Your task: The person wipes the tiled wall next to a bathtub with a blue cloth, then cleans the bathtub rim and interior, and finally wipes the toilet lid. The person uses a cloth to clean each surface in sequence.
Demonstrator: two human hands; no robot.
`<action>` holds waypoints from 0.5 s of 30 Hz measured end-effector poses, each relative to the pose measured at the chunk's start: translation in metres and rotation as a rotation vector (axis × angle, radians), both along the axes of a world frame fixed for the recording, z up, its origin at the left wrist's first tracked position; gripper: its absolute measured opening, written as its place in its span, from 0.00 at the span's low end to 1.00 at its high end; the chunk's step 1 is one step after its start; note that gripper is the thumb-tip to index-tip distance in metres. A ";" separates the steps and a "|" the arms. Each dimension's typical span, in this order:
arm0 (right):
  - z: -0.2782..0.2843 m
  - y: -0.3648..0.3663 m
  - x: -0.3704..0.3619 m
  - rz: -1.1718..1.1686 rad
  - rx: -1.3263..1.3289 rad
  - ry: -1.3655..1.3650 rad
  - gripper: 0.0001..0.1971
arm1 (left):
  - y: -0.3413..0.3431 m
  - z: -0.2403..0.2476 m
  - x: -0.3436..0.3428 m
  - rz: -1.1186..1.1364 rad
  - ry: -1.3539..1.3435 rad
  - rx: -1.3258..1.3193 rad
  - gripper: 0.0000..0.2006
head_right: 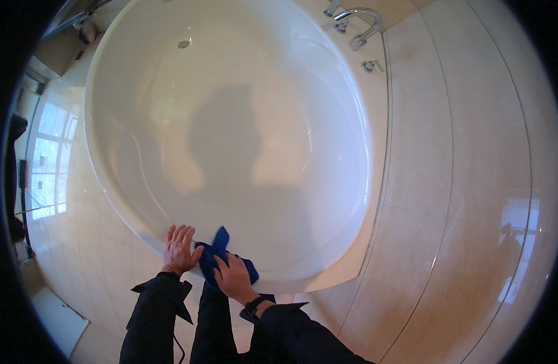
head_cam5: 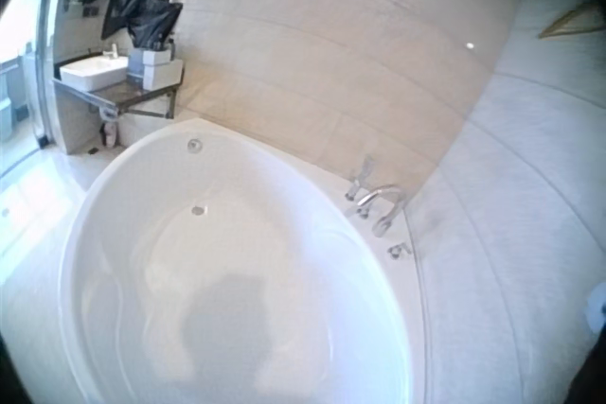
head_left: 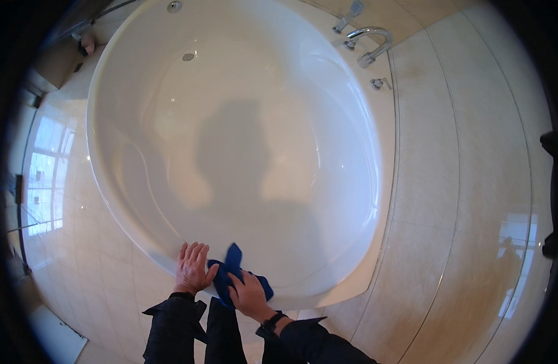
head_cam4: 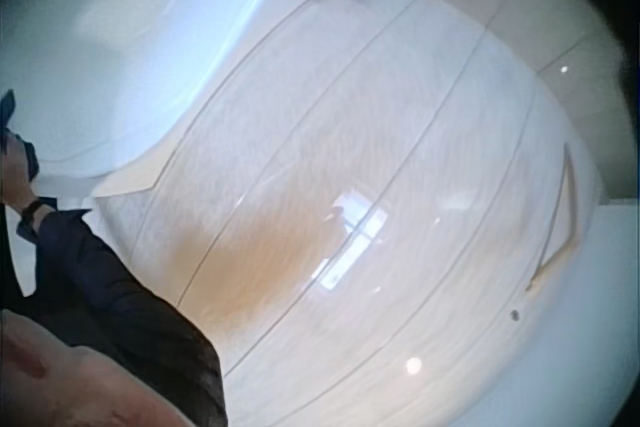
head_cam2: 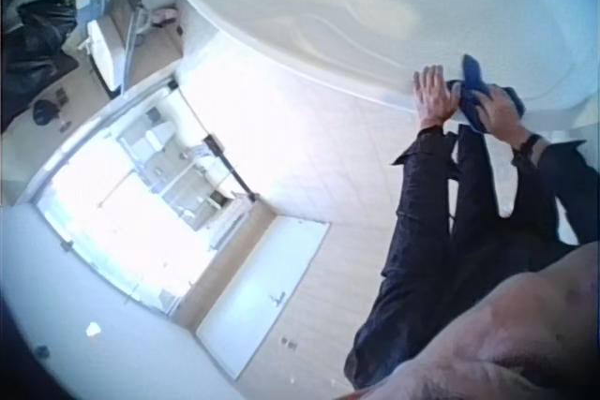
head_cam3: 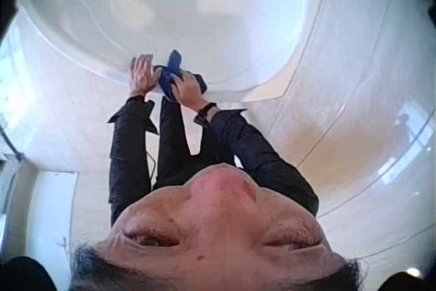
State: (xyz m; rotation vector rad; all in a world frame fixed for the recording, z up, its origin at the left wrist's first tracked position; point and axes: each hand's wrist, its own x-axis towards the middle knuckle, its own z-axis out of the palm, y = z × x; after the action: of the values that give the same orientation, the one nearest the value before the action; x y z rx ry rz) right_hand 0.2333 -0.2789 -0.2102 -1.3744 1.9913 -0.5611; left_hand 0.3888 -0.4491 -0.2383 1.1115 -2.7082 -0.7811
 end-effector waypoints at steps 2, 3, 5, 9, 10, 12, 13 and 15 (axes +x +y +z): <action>0.003 0.018 -0.005 -0.002 -0.017 0.149 0.23 | -0.001 0.001 -0.005 0.000 -0.012 -0.017 0.30; 0.003 0.024 -0.004 -0.024 -0.013 0.179 0.23 | -0.002 0.000 -0.005 0.005 -0.020 -0.030 0.30; 0.004 0.037 -0.007 -0.036 -0.022 0.220 0.23 | -0.001 -0.004 0.002 0.031 -0.034 -0.015 0.30; -0.034 0.085 -0.030 -0.022 0.073 0.294 0.22 | -0.018 -0.009 0.000 0.282 -0.110 -0.100 0.35; -0.024 0.084 -0.035 -0.072 0.126 0.260 0.22 | -0.028 -0.010 0.012 0.375 -0.192 -0.136 0.38; -0.035 0.095 -0.057 -0.080 0.158 0.256 0.22 | -0.059 -0.017 0.013 0.557 -0.263 -0.247 0.43; -0.029 0.094 -0.054 -0.100 0.105 0.285 0.21 | -0.077 -0.025 0.029 0.643 -0.293 -0.320 0.45; -0.011 0.085 -0.041 -0.141 0.049 0.297 0.20 | -0.112 -0.038 0.063 0.859 -0.329 -0.338 0.46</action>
State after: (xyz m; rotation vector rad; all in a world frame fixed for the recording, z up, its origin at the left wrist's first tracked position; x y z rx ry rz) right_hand 0.1925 -0.1934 -0.2211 -1.3586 2.3370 -0.3834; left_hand 0.4515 -0.5613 -0.2766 2.1705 -2.0621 -0.0040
